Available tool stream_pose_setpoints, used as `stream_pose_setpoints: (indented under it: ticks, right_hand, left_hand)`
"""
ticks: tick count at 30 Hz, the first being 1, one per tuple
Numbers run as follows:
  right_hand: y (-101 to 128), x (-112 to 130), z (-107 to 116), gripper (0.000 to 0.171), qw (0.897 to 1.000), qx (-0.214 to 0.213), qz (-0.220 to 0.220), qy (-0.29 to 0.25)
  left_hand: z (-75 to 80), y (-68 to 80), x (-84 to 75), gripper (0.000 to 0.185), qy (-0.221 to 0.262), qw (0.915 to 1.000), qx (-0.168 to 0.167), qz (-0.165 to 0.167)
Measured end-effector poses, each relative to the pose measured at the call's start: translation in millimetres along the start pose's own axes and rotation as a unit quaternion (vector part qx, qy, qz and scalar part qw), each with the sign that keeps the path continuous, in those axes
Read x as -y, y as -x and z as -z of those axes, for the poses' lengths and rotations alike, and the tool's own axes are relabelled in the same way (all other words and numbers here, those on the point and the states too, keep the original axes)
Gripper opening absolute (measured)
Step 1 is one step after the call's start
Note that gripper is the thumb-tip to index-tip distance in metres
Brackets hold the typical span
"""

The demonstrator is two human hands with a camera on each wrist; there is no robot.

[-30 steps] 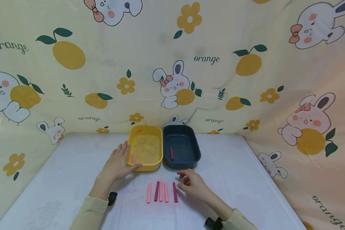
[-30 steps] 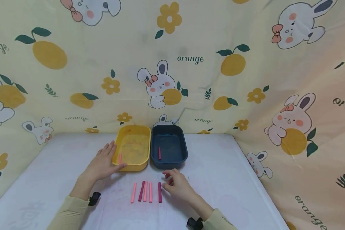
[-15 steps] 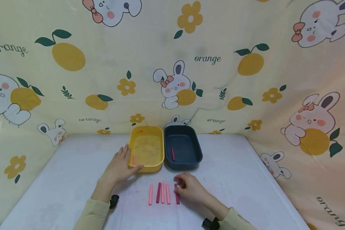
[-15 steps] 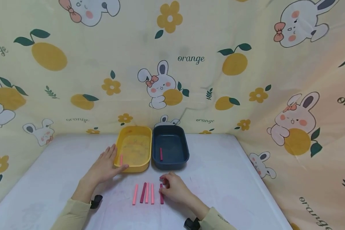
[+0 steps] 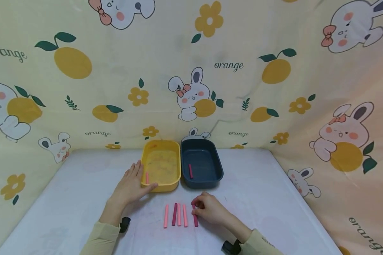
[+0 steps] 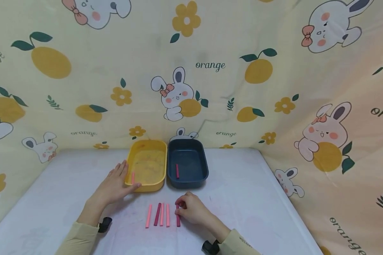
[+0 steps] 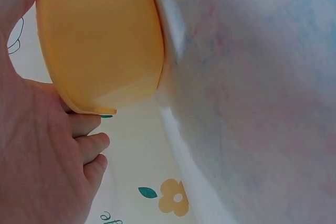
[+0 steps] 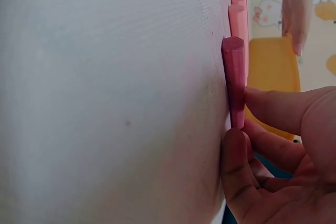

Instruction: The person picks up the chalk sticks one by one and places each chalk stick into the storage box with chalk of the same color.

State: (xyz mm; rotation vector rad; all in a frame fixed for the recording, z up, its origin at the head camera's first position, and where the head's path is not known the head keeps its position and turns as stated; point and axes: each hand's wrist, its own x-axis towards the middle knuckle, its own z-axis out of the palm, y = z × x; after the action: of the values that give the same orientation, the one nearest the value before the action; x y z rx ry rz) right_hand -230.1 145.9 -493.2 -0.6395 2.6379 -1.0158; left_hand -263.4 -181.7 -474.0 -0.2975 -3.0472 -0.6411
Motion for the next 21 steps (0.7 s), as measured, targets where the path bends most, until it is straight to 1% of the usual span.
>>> stream_pose_setpoints:
  ticks: [5,12,16,21]
  right_hand:
    - [0.6,-2.2,0.8,0.020,1.000,-0.003,-0.002,-0.006]
    - [2.6,0.4,0.0,0.011,1.000,-0.013,-0.006,-0.014]
    - [1.7,1.6,-1.0,0.013,1.000,-0.015,-0.004,-0.008]
    - [-0.1,4.2,-2.0,0.016,1.000,-0.012,-0.024,-0.003]
  left_hand:
    - [0.6,-1.5,-1.8,0.113,-0.003,1.0000,0.000,-0.002]
    - [1.9,-1.0,-0.7,0.111,-0.004,0.9999,-0.005,-0.010]
    - [1.6,-1.2,-0.5,0.113,-0.004,1.0000,0.000,-0.003]
    - [-0.7,-1.5,-0.3,0.113,-0.004,1.0000,0.001,-0.002]
